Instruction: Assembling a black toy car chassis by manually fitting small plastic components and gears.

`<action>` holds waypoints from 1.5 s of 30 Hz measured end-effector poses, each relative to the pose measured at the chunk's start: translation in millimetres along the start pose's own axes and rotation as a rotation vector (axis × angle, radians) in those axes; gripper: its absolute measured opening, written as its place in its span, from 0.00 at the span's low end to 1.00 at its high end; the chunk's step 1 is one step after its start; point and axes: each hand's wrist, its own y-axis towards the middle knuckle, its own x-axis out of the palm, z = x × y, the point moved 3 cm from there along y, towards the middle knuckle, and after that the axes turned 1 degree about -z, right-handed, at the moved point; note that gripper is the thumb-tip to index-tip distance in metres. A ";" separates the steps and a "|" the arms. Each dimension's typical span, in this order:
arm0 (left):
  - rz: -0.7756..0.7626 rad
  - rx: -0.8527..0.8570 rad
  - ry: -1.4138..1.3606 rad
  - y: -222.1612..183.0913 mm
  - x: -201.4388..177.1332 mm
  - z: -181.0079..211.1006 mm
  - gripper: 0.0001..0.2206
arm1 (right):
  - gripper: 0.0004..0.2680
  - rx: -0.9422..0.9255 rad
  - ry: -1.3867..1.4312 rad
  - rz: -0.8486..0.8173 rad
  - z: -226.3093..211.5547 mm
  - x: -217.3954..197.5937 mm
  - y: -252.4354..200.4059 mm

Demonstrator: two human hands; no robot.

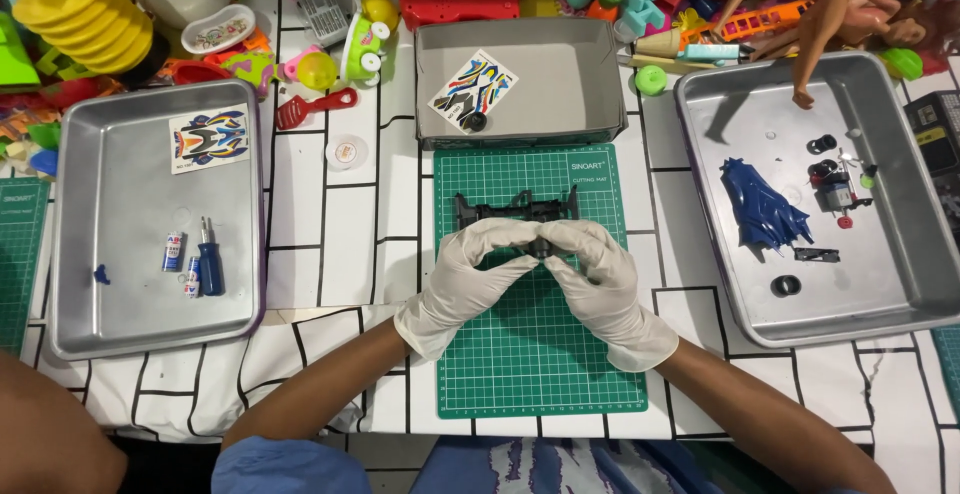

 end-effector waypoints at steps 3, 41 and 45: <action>0.027 0.028 0.009 -1.6 2.1 2.5 0.13 | 0.09 -0.041 -0.067 0.005 -3.2 1.1 -1.0; -0.015 -0.066 -0.091 -4.3 -3.2 3.7 0.12 | 0.11 -0.195 -0.204 -0.012 -19.9 11.2 0.5; -0.025 0.034 0.014 -4.8 -3.9 11.7 0.05 | 0.10 -0.171 -0.197 -0.017 -6.8 8.4 -5.8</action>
